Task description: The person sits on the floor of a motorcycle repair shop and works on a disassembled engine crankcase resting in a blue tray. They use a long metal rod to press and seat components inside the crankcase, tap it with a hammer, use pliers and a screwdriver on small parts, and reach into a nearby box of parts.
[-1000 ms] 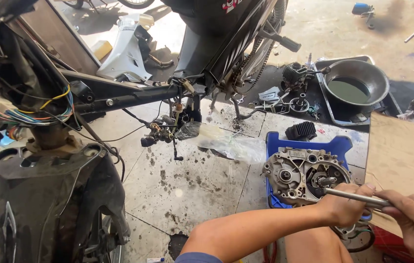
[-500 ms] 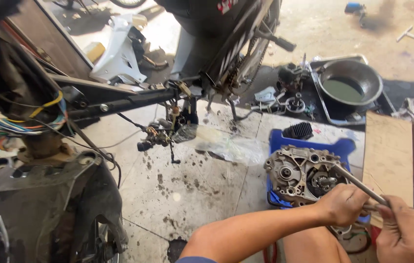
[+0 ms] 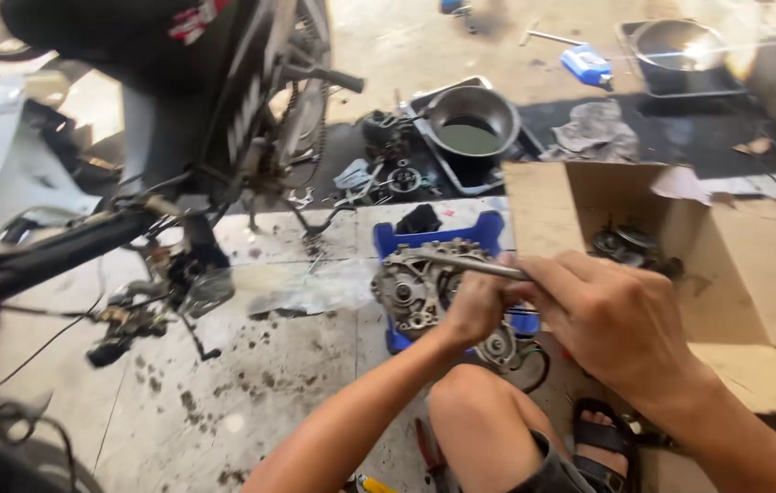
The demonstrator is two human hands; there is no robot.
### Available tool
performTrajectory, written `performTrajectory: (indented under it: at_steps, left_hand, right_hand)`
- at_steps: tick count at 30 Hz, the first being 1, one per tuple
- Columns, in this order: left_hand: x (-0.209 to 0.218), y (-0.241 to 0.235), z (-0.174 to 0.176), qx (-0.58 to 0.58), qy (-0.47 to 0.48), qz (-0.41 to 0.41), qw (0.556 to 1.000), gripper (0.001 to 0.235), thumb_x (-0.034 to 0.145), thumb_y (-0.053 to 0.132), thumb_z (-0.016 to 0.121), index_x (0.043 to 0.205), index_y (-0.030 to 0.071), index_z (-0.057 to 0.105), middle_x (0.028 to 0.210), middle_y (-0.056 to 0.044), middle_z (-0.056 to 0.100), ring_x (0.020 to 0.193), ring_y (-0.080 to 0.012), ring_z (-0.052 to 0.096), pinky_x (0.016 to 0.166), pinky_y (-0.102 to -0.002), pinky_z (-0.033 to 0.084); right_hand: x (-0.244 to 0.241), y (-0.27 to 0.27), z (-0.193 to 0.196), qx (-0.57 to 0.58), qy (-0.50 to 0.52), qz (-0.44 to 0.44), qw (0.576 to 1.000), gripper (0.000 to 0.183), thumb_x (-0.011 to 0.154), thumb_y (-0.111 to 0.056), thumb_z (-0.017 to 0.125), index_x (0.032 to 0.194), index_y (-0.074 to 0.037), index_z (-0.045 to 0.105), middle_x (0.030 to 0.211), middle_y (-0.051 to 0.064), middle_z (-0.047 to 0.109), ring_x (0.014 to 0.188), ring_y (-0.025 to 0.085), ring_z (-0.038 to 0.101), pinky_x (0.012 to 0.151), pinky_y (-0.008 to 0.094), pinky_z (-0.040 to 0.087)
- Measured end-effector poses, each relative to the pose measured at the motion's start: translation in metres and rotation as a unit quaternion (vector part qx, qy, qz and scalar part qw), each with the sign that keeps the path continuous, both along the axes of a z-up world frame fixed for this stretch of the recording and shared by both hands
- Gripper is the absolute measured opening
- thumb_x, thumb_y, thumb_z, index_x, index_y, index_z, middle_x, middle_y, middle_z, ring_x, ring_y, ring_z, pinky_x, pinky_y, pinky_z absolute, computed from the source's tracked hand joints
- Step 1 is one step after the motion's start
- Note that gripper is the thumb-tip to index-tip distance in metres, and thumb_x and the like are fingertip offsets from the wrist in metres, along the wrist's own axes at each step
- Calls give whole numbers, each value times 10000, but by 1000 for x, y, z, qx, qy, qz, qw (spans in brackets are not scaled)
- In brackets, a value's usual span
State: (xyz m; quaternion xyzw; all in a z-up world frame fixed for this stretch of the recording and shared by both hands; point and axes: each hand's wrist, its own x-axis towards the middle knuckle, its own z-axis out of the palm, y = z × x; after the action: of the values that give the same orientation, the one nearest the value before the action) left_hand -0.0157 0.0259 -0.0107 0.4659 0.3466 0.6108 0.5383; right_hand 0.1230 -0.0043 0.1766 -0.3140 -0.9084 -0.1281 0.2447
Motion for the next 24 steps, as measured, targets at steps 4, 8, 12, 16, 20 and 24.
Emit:
performTrajectory:
  at_steps: [4, 8, 12, 16, 20, 24]
  left_hand:
    - [-3, 7, 41, 108, 94, 53, 988, 430, 1093, 167, 325, 822, -27, 597, 707, -55, 624, 609, -127, 468, 557, -292, 390]
    - [7, 39, 36, 89, 141, 78, 983, 654, 1103, 348, 263, 650, 20, 603, 616, -74, 634, 518, -142, 488, 499, -295, 400]
    - [5, 68, 23, 71, 9, 22, 997, 505, 1114, 283, 337, 685, 110, 540, 629, -36, 544, 540, -112, 514, 521, -243, 522]
    - [-6, 86, 6, 63, 22, 37, 997, 506, 1076, 347, 345, 595, 193, 377, 575, 55, 342, 540, -81, 250, 509, -264, 222]
    - [0, 109, -12, 74, -12, 88, 993, 595, 1097, 329, 404, 527, 172, 345, 519, 34, 255, 465, -76, 202, 444, -225, 189]
    - [0, 115, -7, 101, 7, 113, 988, 583, 1086, 329, 408, 531, 151, 388, 512, 20, 281, 457, -88, 233, 439, -230, 218]
  right_hand:
    - [8, 19, 15, 52, -36, 56, 996, 346, 832, -280, 748, 1166, -189, 740, 767, -3, 615, 468, 187, 512, 469, 334, 424]
    - [14, 45, 8, 108, -69, 34, 991, 261, 869, -237, 699, 1126, -257, 740, 794, -28, 665, 499, 146, 529, 553, 297, 481]
    - [16, 67, -3, 124, -52, 59, 989, 222, 918, -253, 655, 1126, -236, 728, 912, -34, 713, 755, 135, 647, 794, 338, 465]
    - [10, 92, -17, 165, -71, 39, 983, 268, 914, -225, 689, 1174, -292, 695, 1003, -66, 762, 861, 122, 709, 907, 378, 419]
    - [4, 111, -32, 244, -30, 60, 967, 78, 968, -345, 652, 923, -282, 658, 861, -80, 613, 843, 131, 641, 836, 363, 421]
    - [8, 114, -29, 240, -20, 65, 968, 68, 982, -236, 618, 950, -266, 670, 903, -59, 608, 900, 152, 642, 820, 349, 426]
